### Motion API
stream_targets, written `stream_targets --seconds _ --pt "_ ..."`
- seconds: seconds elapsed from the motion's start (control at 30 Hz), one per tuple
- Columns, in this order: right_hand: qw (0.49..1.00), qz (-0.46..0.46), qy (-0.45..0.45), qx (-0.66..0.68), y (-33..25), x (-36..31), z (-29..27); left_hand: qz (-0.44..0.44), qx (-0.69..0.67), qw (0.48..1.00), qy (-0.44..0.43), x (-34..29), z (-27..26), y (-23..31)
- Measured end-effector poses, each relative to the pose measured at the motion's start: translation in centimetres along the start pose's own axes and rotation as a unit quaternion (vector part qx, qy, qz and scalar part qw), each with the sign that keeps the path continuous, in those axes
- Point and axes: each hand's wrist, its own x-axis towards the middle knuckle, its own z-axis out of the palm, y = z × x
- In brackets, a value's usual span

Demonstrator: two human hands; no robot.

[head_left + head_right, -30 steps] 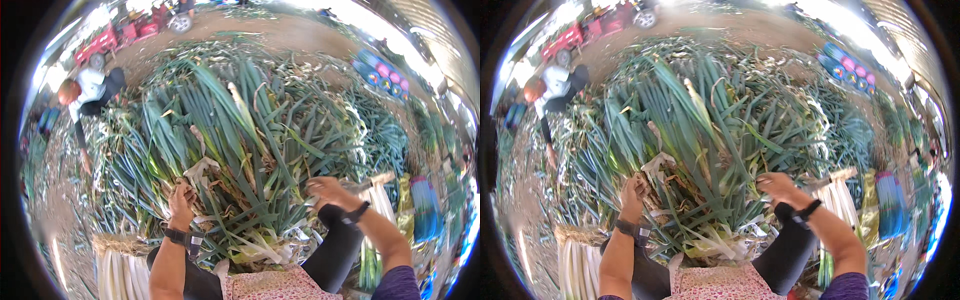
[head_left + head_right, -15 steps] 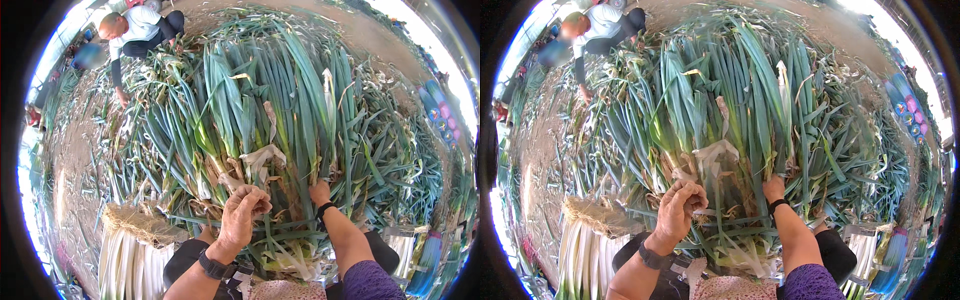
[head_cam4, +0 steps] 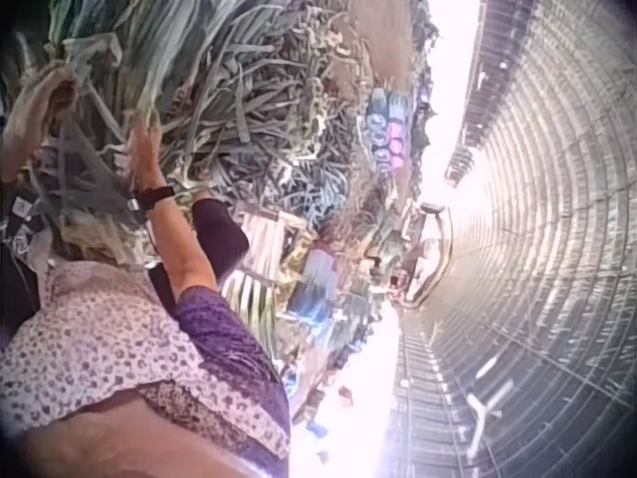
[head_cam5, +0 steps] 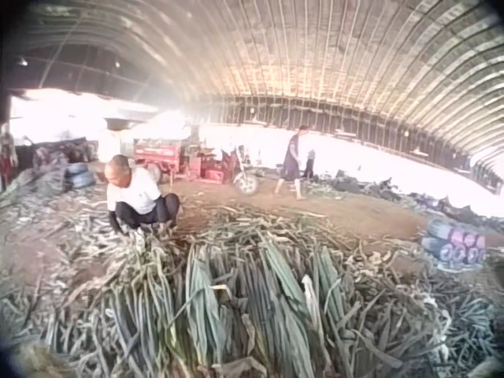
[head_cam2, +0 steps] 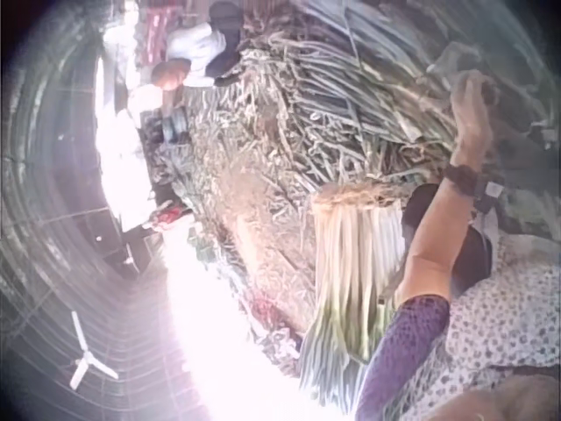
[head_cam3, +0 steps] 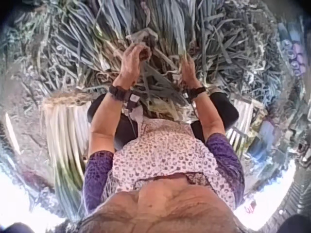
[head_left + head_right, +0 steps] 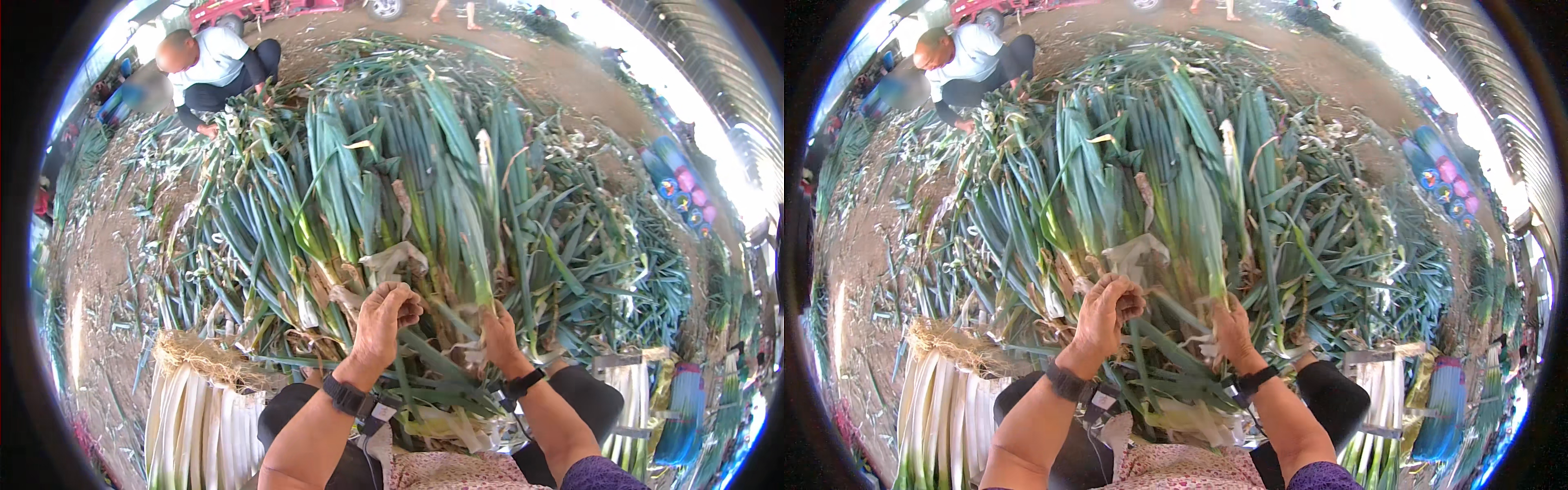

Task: The person sits among large piles of leeks and repeatedly picks up individual leeks, peels off outer layers and roots by hand, and places the trimmed leeks into a nearby container. The process is continuous and repetitive throughout the clip.

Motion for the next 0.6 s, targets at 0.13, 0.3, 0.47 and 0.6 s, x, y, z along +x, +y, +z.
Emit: stream_targets --seconds 0.13,0.3,0.47,0.6 --pt "0.996 -0.036 -0.077 0.023 -3.3 -7.1 -0.2 -0.074 0.01 0.995 -0.066 -1.0 2.5 -0.3" --pt "0.979 -0.112 -0.147 -0.091 -5.2 -13.0 2.6 -0.105 0.02 0.98 -0.168 -2.6 4.3 0.4" --pt "0.98 0.049 -0.174 0.087 -1.2 -13.0 2.4 -0.034 0.13 0.969 -0.206 -2.6 2.6 -1.2" --pt "0.966 0.08 -0.244 -0.043 -0.4 -16.7 -0.6 0.072 0.571 0.794 -0.196 -4.9 3.1 1.3"
